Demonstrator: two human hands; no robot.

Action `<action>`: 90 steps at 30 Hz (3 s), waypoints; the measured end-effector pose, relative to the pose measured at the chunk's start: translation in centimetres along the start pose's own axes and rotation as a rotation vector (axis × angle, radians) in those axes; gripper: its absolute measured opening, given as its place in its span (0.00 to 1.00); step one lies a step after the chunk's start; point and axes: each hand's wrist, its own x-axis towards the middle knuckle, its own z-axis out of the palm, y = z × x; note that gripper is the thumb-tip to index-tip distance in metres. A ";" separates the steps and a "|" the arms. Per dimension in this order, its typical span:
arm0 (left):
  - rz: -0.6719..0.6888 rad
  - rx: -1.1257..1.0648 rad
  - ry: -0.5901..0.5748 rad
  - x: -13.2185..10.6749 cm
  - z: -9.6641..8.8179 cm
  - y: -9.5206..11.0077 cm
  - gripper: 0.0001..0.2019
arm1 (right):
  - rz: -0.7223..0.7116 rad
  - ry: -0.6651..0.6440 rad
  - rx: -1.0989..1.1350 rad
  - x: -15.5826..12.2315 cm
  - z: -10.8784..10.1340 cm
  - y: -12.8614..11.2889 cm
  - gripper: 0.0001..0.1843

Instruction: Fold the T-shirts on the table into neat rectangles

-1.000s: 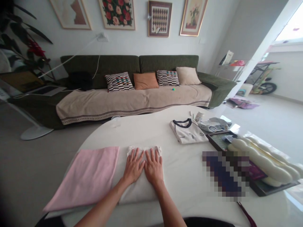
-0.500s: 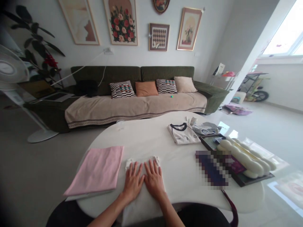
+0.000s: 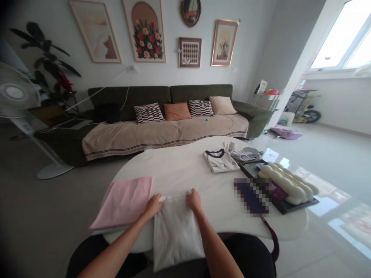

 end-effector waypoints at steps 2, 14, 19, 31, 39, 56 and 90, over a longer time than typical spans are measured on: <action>0.006 -0.067 -0.034 0.0 -1.2 0.2 0.08 | 0.003 -0.059 0.073 0.3 -1.1 -0.3 0.17; 0.521 -0.284 0.169 -3.6 -13.9 9.2 0.10 | -0.318 0.113 0.460 2.3 -16.0 -1.6 0.10; 0.648 -0.151 -0.170 -8.2 -7.9 10.0 0.19 | -0.257 0.169 0.344 -1.7 -12.9 3.9 0.09; 0.283 0.223 -0.026 0.5 0.4 1.0 0.21 | -0.393 -0.104 -0.072 -10.1 1.5 -2.3 0.26; 0.299 0.354 -0.077 -5.4 0.7 1.5 0.23 | -0.469 -0.190 -0.154 -7.8 -1.5 3.9 0.18; 0.316 -0.154 -0.013 -7.6 6.8 7.7 0.20 | 0.125 0.257 -0.174 -5.9 -4.6 11.7 0.17; -0.051 -1.432 -0.607 13.6 -1.4 26.3 0.10 | 0.311 0.213 1.313 13.0 -26.2 12.7 0.07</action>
